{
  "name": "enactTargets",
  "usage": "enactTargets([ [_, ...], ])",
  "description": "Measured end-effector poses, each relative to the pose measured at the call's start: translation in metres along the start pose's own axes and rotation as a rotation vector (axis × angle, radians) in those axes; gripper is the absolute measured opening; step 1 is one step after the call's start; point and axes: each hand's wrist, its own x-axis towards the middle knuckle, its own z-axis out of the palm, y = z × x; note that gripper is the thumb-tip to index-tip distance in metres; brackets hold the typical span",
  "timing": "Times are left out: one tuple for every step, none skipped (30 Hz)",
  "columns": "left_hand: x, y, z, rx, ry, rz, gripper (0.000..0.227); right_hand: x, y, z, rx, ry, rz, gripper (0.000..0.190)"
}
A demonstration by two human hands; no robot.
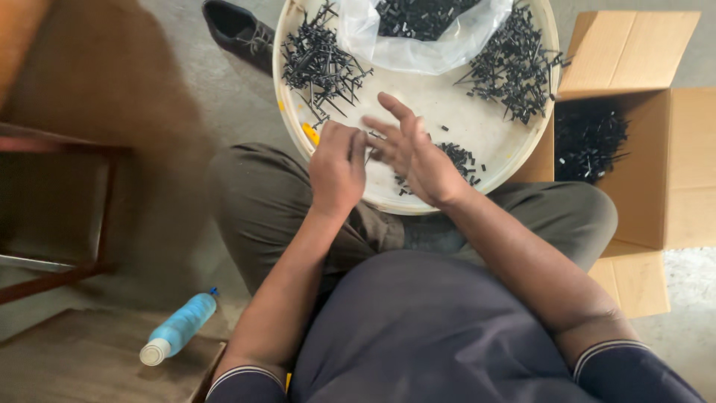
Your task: The person sits on the floor and sorts small black plastic fasteners from a white basin into a cardboard box. They pick up fasteners by hand, separate them, and place them into the box. A yellow utility knife is briefly used to cut a fastener before being set aside.
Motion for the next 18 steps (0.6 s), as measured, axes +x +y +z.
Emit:
enactTargets([
  [0.002,-0.007,0.002,-0.122,0.041,-0.047,0.011,0.008,0.002,-0.005,-0.209,0.101,0.051,0.081],
  [0.003,-0.014,0.002,-0.244,0.078,-0.092,0.017,0.015,0.006,-0.010,-0.415,0.204,0.102,0.072],
  [0.003,-0.022,0.002,-0.422,0.062,-0.263,0.014,0.021,0.010,-0.015,-0.622,0.306,0.153,0.064],
  [0.004,-0.029,0.001,-0.602,0.038,-0.430,0.013,0.023,0.016,-0.019,-0.834,0.275,0.236,0.056],
  [0.004,-0.036,0.000,-0.782,0.011,-0.598,0.014,0.025,0.021,-0.023,-1.046,0.240,0.320,0.048],
  [0.004,-0.042,-0.001,-0.863,0.011,-0.612,0.014,0.028,0.027,-0.026,-1.256,0.204,0.402,0.040],
  [0.004,-0.046,-0.001,-0.944,0.011,-0.626,0.016,0.029,0.031,-0.028,-1.320,0.161,0.378,0.039],
  [0.003,-0.049,-0.001,-1.022,0.009,-0.637,0.017,0.032,0.037,-0.028,-1.382,0.119,0.350,0.038],
  [0.003,-0.052,-0.001,-1.087,0.027,-0.661,0.016,0.034,0.041,-0.027,-1.443,0.076,0.322,0.037],
  [0.005,-0.055,-0.001,-1.151,0.046,-0.681,0.015,0.039,0.044,-0.026,-1.453,0.080,0.209,0.039],
  [0.007,-0.058,-0.001,-1.215,0.063,-0.700,0.015,0.043,0.046,-0.024,-1.460,0.082,0.095,0.041],
  [0.007,-0.060,-0.001,-1.254,0.069,-0.701,0.016,0.045,0.048,-0.021,-1.462,0.081,-0.015,0.043],
  [0.006,-0.061,-0.001,-1.294,0.074,-0.701,0.017,0.048,0.049,-0.018,-1.463,0.062,-0.066,0.043],
  [0.006,-0.063,-0.001,-1.331,0.081,-0.699,0.018,0.052,0.049,-0.014,-1.463,0.040,-0.120,0.044],
  [0.004,-0.063,-0.001,-1.347,0.059,-0.716,0.017,0.055,0.048,-0.010,-1.463,0.018,-0.174,0.044],
  [0.005,-0.063,-0.002,-1.361,0.037,-0.724,0.017,0.060,0.047,-0.004,-1.484,0.048,-0.089,0.040],
  [0.006,-0.063,-0.003,-1.375,0.015,-0.732,0.016,0.064,0.046,0.003,-1.504,0.078,-0.002,0.035],
  [0.003,-0.062,-0.004,-1.447,-0.017,-0.710,0.016,0.064,0.047,0.009,-1.519,0.111,0.093,0.031],
])
